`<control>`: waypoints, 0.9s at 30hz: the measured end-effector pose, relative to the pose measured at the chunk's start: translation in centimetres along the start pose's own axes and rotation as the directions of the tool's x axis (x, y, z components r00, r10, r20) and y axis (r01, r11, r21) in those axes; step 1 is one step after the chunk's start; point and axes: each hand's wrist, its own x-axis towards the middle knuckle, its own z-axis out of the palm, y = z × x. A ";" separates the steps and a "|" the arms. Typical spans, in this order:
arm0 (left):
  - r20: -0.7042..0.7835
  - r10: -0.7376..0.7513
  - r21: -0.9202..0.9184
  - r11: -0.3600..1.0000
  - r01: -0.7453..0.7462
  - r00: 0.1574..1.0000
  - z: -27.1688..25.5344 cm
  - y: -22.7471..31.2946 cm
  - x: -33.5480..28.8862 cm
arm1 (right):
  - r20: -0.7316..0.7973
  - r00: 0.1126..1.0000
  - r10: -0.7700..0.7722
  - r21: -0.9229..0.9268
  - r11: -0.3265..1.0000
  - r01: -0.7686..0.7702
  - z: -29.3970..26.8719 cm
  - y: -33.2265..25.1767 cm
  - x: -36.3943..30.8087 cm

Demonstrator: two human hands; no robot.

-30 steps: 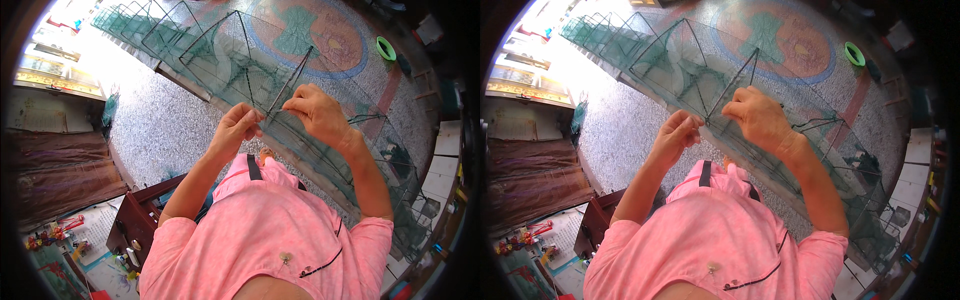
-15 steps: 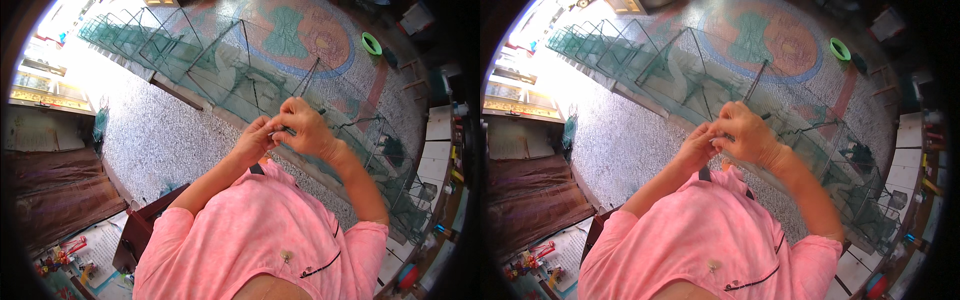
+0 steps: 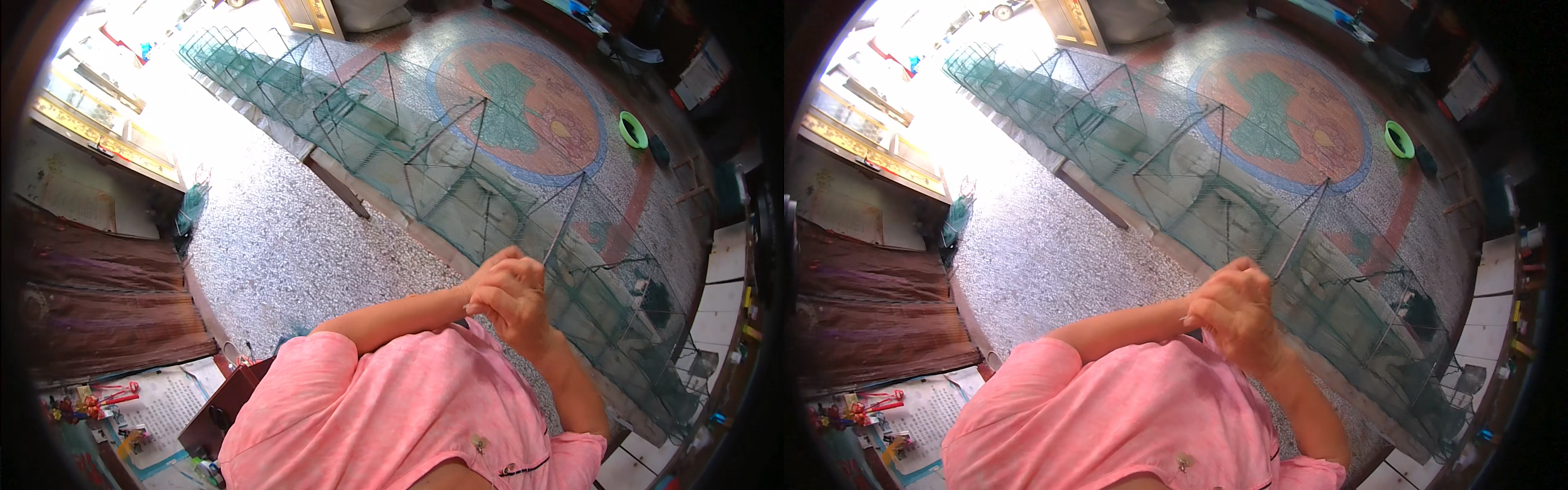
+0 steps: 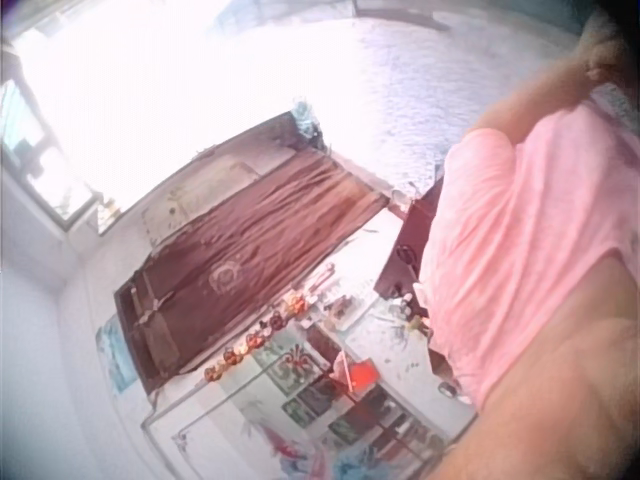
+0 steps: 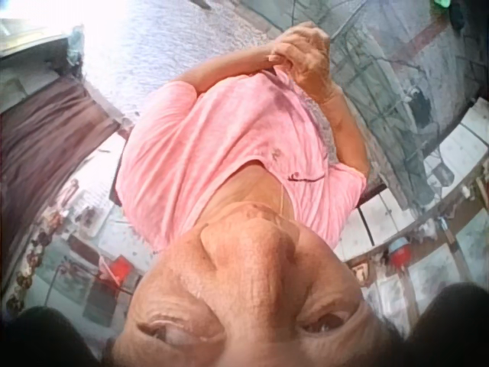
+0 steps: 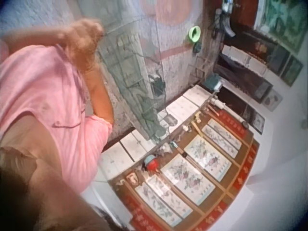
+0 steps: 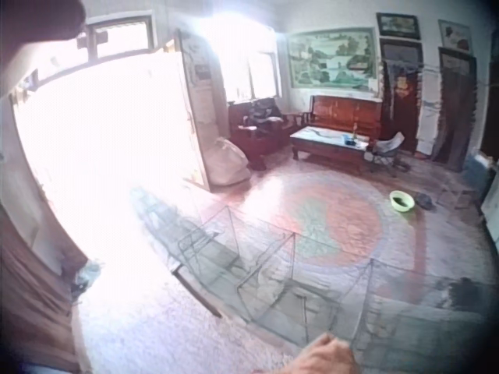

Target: The person repairs a green mesh fishing net by hand and with a black tool, tying and tightening nodes across different sections of the frame.

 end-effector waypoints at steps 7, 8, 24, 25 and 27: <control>0.196 0.407 0.777 0.490 -0.394 0.892 3.4 5.4 -0.3 | -0.199 0.957 0.214 0.491 0.866 -0.091 -4.0 -3.2 2.2; 0.274 0.419 0.831 0.350 -0.432 0.866 3.9 6.9 0.0 | -0.196 0.911 0.362 0.609 0.773 -0.177 -5.0 -4.0 1.9; 0.240 -0.236 0.676 0.737 0.013 0.942 2.0 12.0 2.3 | -0.225 0.254 0.941 0.089 0.279 -0.956 -14.6 -1.2 -6.1; 0.219 -0.255 0.677 0.735 0.041 0.942 1.9 12.3 2.7 | -0.324 0.342 0.882 0.145 0.403 -0.903 -13.9 -0.9 -7.6; 0.181 -0.251 0.636 0.767 0.081 0.951 2.1 12.6 3.1 | -0.409 0.489 0.770 0.211 0.601 -0.771 -12.1 -1.7 -9.2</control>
